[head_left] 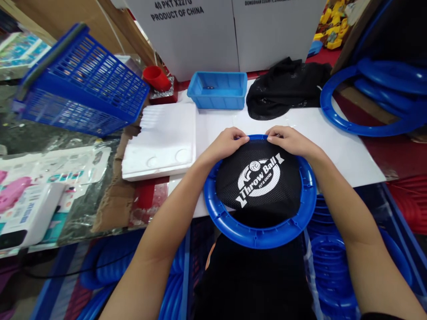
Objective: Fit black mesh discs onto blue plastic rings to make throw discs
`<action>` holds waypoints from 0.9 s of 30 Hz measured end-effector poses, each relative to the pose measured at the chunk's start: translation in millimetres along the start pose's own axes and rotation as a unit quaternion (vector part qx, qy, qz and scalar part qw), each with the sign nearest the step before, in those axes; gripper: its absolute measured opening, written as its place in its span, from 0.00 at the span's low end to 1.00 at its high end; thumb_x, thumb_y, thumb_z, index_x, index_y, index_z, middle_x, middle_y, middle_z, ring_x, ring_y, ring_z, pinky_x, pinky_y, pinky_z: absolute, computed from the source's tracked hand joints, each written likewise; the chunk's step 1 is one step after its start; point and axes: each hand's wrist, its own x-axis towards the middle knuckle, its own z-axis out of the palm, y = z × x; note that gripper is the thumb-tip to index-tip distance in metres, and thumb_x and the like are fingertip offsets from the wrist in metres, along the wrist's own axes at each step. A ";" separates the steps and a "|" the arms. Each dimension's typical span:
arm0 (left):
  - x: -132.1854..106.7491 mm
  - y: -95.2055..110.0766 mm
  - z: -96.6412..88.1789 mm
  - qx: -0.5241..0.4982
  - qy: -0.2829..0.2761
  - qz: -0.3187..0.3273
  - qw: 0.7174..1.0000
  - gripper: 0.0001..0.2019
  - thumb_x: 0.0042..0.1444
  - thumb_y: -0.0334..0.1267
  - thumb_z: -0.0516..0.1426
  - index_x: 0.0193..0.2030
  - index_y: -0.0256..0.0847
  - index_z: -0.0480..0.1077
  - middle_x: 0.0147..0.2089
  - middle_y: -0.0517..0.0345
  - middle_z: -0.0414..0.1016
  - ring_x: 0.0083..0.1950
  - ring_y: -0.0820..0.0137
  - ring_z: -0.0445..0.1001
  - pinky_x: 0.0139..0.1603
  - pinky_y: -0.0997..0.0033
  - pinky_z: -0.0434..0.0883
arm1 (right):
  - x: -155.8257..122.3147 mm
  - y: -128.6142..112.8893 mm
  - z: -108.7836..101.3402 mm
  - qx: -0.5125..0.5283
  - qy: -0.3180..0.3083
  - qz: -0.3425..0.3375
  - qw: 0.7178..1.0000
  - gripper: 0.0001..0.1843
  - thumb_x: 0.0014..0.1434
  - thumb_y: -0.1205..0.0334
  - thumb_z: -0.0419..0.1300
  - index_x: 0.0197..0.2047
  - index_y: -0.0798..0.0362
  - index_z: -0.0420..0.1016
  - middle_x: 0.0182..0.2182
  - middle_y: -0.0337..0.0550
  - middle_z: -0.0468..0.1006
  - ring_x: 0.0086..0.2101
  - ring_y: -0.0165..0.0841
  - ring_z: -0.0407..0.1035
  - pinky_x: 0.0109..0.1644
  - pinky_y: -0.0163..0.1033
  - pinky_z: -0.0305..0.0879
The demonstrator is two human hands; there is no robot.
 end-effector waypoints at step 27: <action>6.9 -3.4 1.2 -0.009 -0.015 0.032 0.999 0.16 0.63 0.51 0.61 0.39 0.39 0.82 0.40 0.51 0.83 0.42 0.63 0.77 0.49 0.60 0.73 | 19.0 -18.1 1.8 -0.056 -0.043 -0.080 0.994 0.12 0.63 0.50 0.64 0.41 0.47 0.85 0.48 0.46 0.87 0.50 0.47 0.78 0.60 0.52 0.72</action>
